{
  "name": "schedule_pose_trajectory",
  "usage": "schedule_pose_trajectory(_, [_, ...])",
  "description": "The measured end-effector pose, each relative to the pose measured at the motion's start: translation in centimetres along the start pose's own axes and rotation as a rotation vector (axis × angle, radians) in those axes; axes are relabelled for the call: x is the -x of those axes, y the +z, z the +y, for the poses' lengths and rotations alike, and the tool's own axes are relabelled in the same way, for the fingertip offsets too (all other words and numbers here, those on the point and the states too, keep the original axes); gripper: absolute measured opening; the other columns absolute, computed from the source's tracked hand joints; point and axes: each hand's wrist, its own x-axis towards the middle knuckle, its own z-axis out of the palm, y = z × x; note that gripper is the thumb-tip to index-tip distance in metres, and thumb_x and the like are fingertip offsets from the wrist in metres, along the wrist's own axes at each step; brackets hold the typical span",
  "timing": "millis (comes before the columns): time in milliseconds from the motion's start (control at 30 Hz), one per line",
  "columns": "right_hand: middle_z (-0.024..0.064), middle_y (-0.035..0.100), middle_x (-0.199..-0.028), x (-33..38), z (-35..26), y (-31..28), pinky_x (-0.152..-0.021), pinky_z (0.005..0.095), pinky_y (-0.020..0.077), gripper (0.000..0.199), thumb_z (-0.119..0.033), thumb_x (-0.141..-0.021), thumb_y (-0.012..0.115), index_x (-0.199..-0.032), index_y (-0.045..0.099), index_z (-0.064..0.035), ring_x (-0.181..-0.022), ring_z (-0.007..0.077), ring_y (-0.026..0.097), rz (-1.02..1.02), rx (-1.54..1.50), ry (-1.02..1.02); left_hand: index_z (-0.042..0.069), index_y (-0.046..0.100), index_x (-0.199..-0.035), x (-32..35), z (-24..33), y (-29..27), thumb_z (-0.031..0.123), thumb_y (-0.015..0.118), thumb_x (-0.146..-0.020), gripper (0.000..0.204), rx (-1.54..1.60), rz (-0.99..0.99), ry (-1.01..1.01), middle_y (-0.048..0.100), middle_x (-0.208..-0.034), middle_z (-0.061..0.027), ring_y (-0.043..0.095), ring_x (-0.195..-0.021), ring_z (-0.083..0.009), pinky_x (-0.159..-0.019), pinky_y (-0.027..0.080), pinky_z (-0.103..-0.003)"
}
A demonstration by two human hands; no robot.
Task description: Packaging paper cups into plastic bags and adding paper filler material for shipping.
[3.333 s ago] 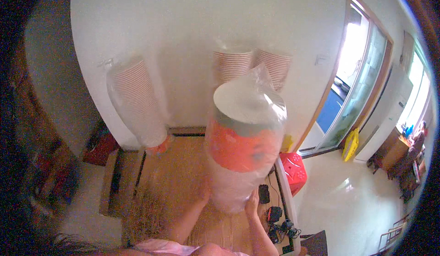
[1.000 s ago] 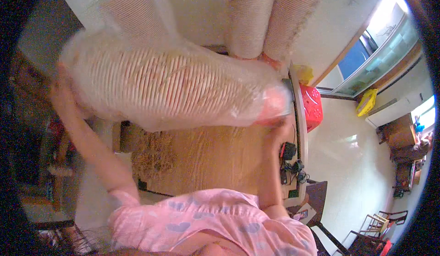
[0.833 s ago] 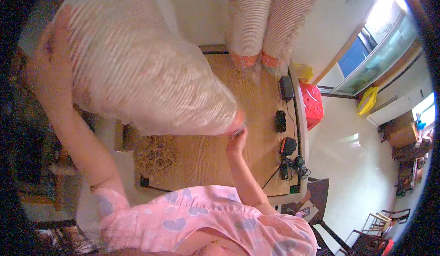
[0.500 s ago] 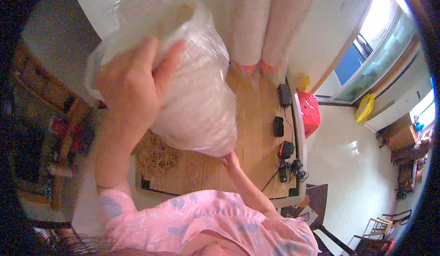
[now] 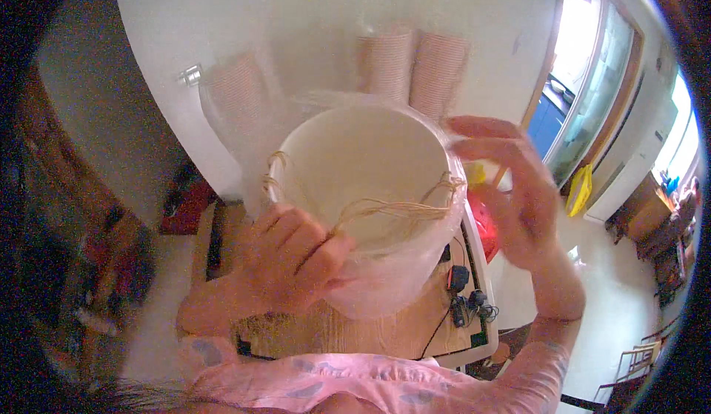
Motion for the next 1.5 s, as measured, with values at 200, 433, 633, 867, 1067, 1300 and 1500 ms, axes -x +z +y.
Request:
schedule_pose_trajectory(200, [0.0145,0.06,-0.098,-4.6,-2.5,2.8,-0.093,0.0426,0.039,0.044,-0.024,-0.076,0.067,-0.112,0.055,-0.0016,-0.098,0.0331,0.055,-0.541,0.113,-0.066,0.006,0.062,-0.099,1.0,-2.4,0.2,0.018,0.062,-0.071,0.03,-0.043,-0.005,-0.026,0.06,-0.094,-0.0087,0.058,-0.08,-0.0246,-0.067,0.048,-0.036])
schedule_pose_trajectory(433, [0.0043,0.056,-0.083,-2.9,-2.7,4.4,-0.086,0.0462,0.0463,0.027,-0.013,-0.066,0.067,-0.092,0.065,-0.0048,-0.084,0.0214,0.057,-0.311,0.385,-0.415,0.005,0.064,-0.092,1.6,-1.6,-2.2,0.013,0.064,-0.067,0.026,0.037,0.0,0.054,0.059,-0.098,-0.0069,0.058,-0.091,-0.0219,-0.076,0.049,-0.035])
schedule_pose_trajectory(633, [0.0079,0.06,-0.111,-0.8,-3.5,3.8,-0.089,0.0388,0.0457,0.039,-0.018,-0.067,0.06,-0.103,0.066,-0.0049,-0.103,0.0203,0.055,-0.371,0.567,-0.684,0.005,0.063,-0.09,2.8,-0.5,-2.9,0.016,0.063,-0.069,0.024,0.13,-0.087,0.038,0.06,-0.102,-0.0079,0.058,-0.092,-0.0226,-0.079,0.049,-0.036])
schedule_pose_trajectory(867, [0.0063,0.061,-0.101,1.2,-2.5,4.3,-0.088,0.0321,0.0463,0.047,-0.02,-0.064,0.059,-0.109,0.062,-0.0053,-0.096,0.0171,0.057,-0.547,0.504,-0.686,0.01,0.062,-0.082,3.9,-1.6,-3.1,0.019,0.069,-0.067,0.019,0.125,-0.208,0.084,0.061,-0.1,-0.006,0.057,-0.089,-0.0226,-0.08,0.046,-0.04])
schedule_pose_trajectory(1067, [-0.0013,0.048,-0.062,-1.0,-3.6,2.3,-0.068,0.0278,0.0475,0.038,-0.022,-0.065,0.067,-0.099,0.061,-0.0075,-0.061,0.0127,0.053,-0.497,0.539,-0.542,0.012,0.059,-0.084,3.2,-4.4,-4.5,0.021,0.072,-0.068,0.021,-0.062,-0.36,-0.018,0.059,-0.084,-0.004,0.057,-0.078,-0.021,-0.083,0.042,-0.045])
schedule_pose_trajectory(1300, [0.0114,0.06,-0.076,-4.8,-3.9,0.7,-0.061,0.0395,0.051,0.022,-0.018,-0.082,0.059,-0.1,0.056,-0.0065,-0.067,0.0287,0.061,-0.429,0.383,-0.025,0.006,0.054,-0.102,-0.5,-7.0,-5.7,0.003,0.059,-0.074,0.028,0.307,-0.287,-0.343,0.058,-0.088,-0.0072,0.058,-0.08,-0.0254,-0.078,0.045,-0.038])
schedule_pose_trajectory(1500, [0.0145,0.061,-0.077,-9.5,-2.9,1.4,-0.064,0.0419,0.0499,0.021,-0.022,-0.09,0.049,-0.101,0.059,-0.0077,-0.072,0.0315,0.062,-0.85,0.638,0.01,0.006,0.06,-0.103,-4.2,-11.1,-1.8,0.014,0.052,-0.084,0.022,0.234,-0.518,-0.193,0.061,-0.097,-0.0137,0.061,-0.083,-0.0312,-0.073,0.047,-0.04])
